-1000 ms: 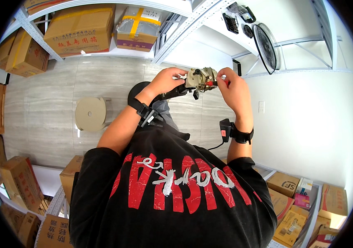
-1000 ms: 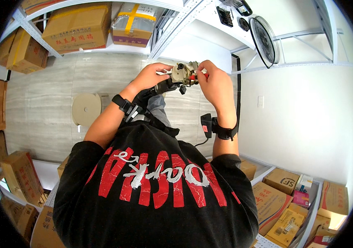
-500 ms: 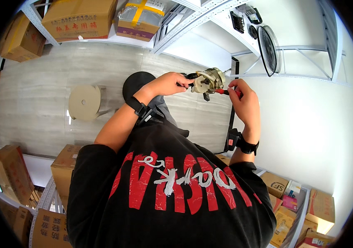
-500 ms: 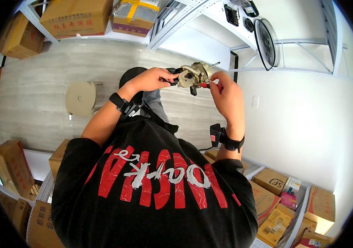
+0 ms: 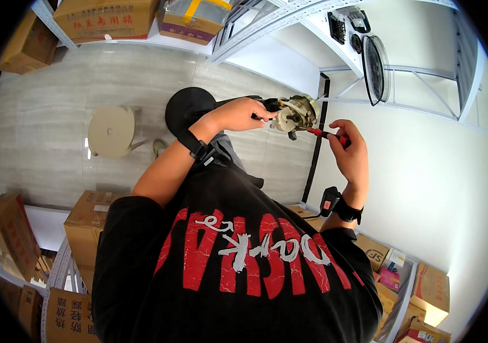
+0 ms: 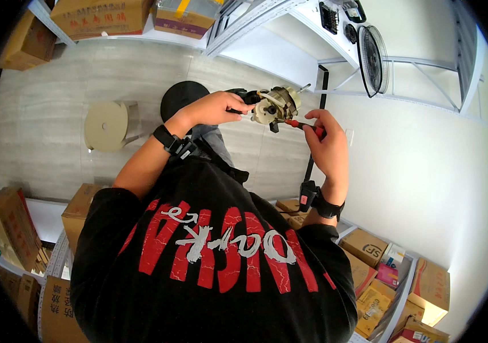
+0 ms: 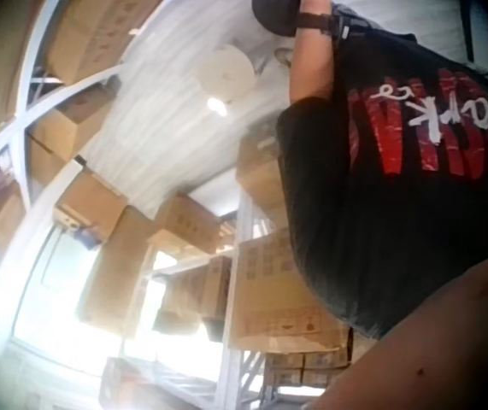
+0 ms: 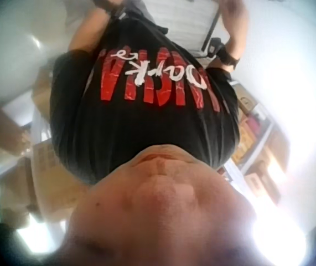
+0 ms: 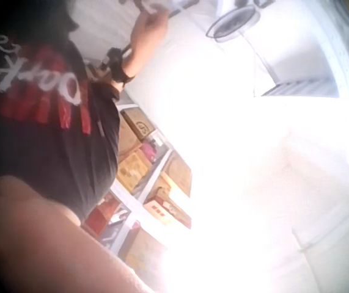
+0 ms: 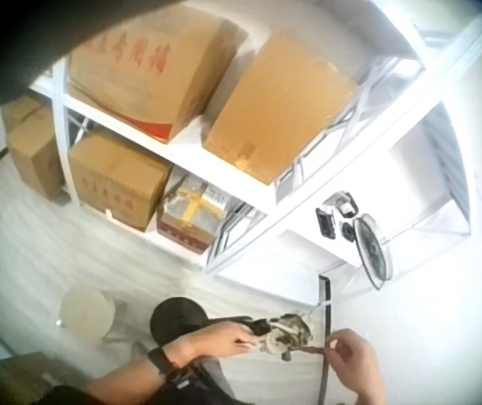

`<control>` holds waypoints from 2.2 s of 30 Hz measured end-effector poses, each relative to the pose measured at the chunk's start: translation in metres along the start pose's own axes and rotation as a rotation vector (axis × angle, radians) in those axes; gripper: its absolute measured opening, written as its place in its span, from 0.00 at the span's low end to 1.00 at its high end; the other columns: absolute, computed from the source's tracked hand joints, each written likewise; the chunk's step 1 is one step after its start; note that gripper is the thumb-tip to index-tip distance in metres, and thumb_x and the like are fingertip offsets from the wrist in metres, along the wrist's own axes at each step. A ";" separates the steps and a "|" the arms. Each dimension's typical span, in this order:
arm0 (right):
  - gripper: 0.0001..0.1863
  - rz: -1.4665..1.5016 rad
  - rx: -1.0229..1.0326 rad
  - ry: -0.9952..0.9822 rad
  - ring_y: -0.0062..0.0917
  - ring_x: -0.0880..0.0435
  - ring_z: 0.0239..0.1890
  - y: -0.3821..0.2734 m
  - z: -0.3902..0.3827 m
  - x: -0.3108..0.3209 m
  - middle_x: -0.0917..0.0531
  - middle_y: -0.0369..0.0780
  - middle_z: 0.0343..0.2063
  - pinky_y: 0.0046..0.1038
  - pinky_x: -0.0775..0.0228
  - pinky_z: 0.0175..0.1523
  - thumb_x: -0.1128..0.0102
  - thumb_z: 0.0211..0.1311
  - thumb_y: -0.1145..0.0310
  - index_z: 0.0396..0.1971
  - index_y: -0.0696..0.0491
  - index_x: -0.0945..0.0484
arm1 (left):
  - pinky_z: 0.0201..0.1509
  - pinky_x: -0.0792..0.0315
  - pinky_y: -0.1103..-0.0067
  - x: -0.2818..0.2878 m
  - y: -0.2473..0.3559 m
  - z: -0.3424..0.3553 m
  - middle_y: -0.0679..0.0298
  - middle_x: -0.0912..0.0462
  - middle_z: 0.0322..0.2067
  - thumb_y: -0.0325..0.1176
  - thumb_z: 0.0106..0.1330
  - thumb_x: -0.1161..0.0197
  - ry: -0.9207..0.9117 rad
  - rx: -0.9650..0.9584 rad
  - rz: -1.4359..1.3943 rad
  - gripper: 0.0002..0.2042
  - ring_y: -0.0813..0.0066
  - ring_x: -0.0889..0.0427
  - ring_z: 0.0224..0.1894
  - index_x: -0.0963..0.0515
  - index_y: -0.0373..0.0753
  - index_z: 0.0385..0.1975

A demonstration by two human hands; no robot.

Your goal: The person uses a screwdriver to adjust and tighten screws on a mechanical device mounted on a stand. They repeatedly rotate the device, access different screw locations, and make precise adjustments throughout the clip.

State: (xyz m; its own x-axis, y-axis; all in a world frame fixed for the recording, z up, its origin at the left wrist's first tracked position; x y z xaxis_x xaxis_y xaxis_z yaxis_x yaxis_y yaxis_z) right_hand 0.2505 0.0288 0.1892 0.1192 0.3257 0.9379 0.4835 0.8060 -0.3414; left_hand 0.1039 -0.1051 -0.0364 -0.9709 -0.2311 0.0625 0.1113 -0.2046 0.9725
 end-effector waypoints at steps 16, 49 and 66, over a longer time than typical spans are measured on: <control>0.10 0.039 -0.095 -0.171 0.14 0.36 0.25 0.005 0.017 0.007 0.30 0.30 0.21 0.19 0.42 0.30 0.35 0.62 0.79 0.43 0.55 0.22 | 0.53 0.25 0.71 0.000 -0.018 0.003 0.55 0.15 0.43 0.23 0.62 0.36 -0.057 -0.053 -0.186 0.24 0.57 0.17 0.45 0.21 0.48 0.60; 0.10 -0.067 -0.143 -0.091 0.13 0.40 0.23 -0.005 0.022 -0.001 0.35 0.29 0.20 0.18 0.47 0.28 0.37 0.60 0.80 0.41 0.56 0.21 | 0.45 0.21 0.77 -0.004 -0.035 0.044 0.61 0.13 0.42 0.22 0.60 0.32 0.407 -0.122 -0.125 0.10 0.68 0.14 0.40 0.14 0.36 0.41; 0.12 -0.089 -0.091 -0.146 0.15 0.37 0.26 -0.013 0.023 0.000 0.33 0.32 0.23 0.19 0.43 0.31 0.35 0.58 0.80 0.42 0.56 0.20 | 0.44 0.21 0.76 -0.011 -0.039 0.044 0.61 0.14 0.41 0.22 0.61 0.35 0.322 -0.106 -0.154 0.09 0.66 0.14 0.40 0.14 0.36 0.40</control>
State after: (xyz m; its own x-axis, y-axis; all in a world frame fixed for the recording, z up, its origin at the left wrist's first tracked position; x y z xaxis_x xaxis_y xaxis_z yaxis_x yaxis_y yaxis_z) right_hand 0.2243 0.0301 0.1923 -0.0513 0.3289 0.9430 0.5636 0.7890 -0.2445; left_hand 0.1011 -0.0530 -0.0650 -0.8634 -0.4739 -0.1732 0.0064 -0.3536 0.9354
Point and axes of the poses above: each hand's wrist, its own z-axis towards the middle knuckle, its own x-axis out of the back of the hand, y = z × x, the point moved 3 cm from there along z, towards the middle knuckle
